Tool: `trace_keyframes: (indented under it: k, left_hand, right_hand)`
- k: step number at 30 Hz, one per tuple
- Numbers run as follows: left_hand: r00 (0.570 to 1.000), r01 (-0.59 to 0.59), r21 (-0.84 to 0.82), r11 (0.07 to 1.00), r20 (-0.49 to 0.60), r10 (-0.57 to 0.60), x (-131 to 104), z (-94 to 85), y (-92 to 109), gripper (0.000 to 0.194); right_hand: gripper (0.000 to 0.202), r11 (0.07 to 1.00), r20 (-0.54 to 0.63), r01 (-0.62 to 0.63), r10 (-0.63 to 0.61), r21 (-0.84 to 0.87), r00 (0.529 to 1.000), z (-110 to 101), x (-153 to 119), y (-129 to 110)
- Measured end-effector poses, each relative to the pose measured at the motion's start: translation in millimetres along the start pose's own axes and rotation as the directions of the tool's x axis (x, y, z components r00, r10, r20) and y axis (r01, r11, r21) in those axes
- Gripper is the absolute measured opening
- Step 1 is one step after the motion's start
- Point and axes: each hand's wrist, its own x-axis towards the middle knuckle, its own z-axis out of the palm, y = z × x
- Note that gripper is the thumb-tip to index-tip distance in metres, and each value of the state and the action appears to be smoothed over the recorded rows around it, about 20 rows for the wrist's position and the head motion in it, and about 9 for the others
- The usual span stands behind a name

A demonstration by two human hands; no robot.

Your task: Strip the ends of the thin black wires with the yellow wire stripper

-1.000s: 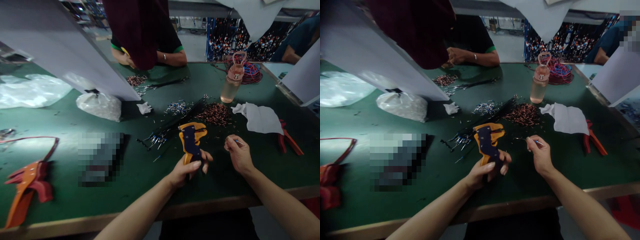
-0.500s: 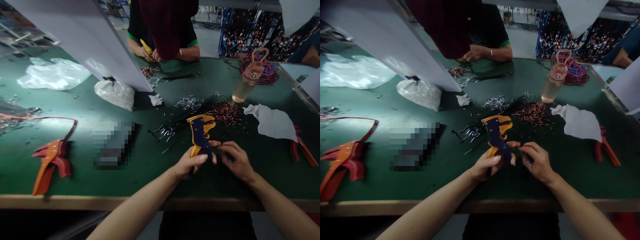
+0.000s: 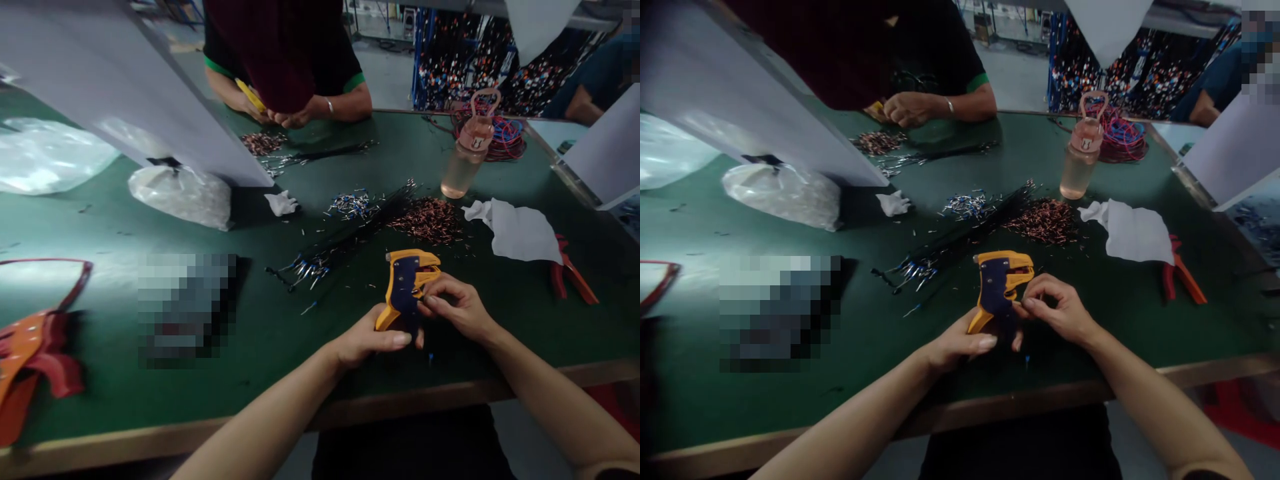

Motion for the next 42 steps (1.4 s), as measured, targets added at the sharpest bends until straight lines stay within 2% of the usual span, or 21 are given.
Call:
trace_keyframes:
  k: [5, 9, 14, 17, 22, 24, 26, 29, 31, 33, 36, 38, 40, 42]
  left_hand:
    - [1.000, -0.003, 0.021, 1.000, -0.022, 0.003, -1.3, -2.6, 3.5, 0.057]
    - [0.999, 0.039, 0.089, 0.995, 0.011, -0.040, -3.8, -5.4, -0.6, 0.048]
    - [0.987, 0.079, 0.056, 0.995, -0.145, -0.070, -9.6, -4.3, -2.9, 0.049]
    - [0.981, 0.077, 0.015, 0.997, -0.180, -0.073, -11.9, 0.2, 0.0, 0.047]
    - [0.965, 0.081, -0.035, 0.996, -0.246, -0.087, -11.7, 4.0, 1.7, 0.045]
    - [0.965, 0.072, -0.038, 0.997, -0.248, -0.079, -10.8, 4.0, 0.5, 0.045]
    - [0.971, 0.045, -0.055, 0.997, -0.231, -0.057, -9.3, 4.1, -1.5, 0.046]
    - [0.978, -0.011, -0.113, 0.994, -0.208, -0.013, -4.8, 3.2, -5.1, 0.047]
    - [0.981, -0.052, -0.138, 0.989, -0.193, 0.024, -0.9, 1.3, -6.8, 0.049]
    - [0.970, -0.103, -0.167, 0.981, -0.234, 0.062, 2.6, -0.6, -7.1, 0.049]
    - [0.948, -0.173, -0.188, 0.967, -0.299, 0.111, 5.8, -1.6, -4.9, 0.045]
    - [0.938, -0.205, -0.210, 0.956, -0.320, 0.131, 6.8, -1.3, -3.0, 0.045]
    - [0.932, -0.233, -0.233, 0.944, -0.331, 0.148, 7.5, -0.7, -2.0, 0.047]
    - [0.926, -0.257, -0.256, 0.932, -0.340, 0.162, 8.2, -0.3, -1.8, 0.047]
  right_hand:
    - [0.025, 1.000, -0.017, -0.016, 0.017, 0.014, 1.000, 1.6, 0.9, 1.0]
    - [0.030, 0.995, 0.079, -0.048, 0.042, 0.083, 0.996, 4.4, 0.6, 1.8]
    - [0.032, 0.998, 0.043, 0.053, -0.055, 0.031, 0.998, 1.1, 3.5, 6.3]
    - [0.030, 0.996, 0.059, 0.085, -0.084, -0.004, 0.995, -0.1, 4.2, 8.8]
    - [0.029, 0.979, 0.098, 0.132, -0.118, -0.153, 0.988, 2.6, 4.8, 9.6]
    - [0.029, 0.977, 0.032, 0.123, -0.119, -0.174, 0.992, 1.3, 5.2, 8.4]
    - [0.029, 0.984, -0.132, 0.080, -0.102, -0.159, 0.986, -2.7, 5.7, 6.8]
    - [0.026, 0.990, -0.404, 0.020, -0.076, -0.143, 0.912, -12.2, 7.6, 7.3]
    - [0.017, 0.984, -0.480, 0.001, -0.087, -0.177, 0.873, -19.0, 9.9, 11.3]
    - [0.013, 0.976, -0.495, -0.027, -0.087, -0.218, 0.864, -25.2, 12.2, 17.3]
    - [0.027, 0.941, -0.475, -0.084, -0.087, -0.327, 0.876, -30.8, 13.7, 24.6]
    - [0.031, 0.906, -0.402, -0.065, -0.120, -0.418, 0.908, -30.1, 12.2, 25.6]
    - [0.031, 0.874, -0.235, 0.052, -0.187, -0.483, 0.954, -24.7, 9.0, 23.6]
    - [0.033, 0.832, -0.014, 0.237, -0.282, -0.502, 0.959, -16.0, 5.3, 20.3]
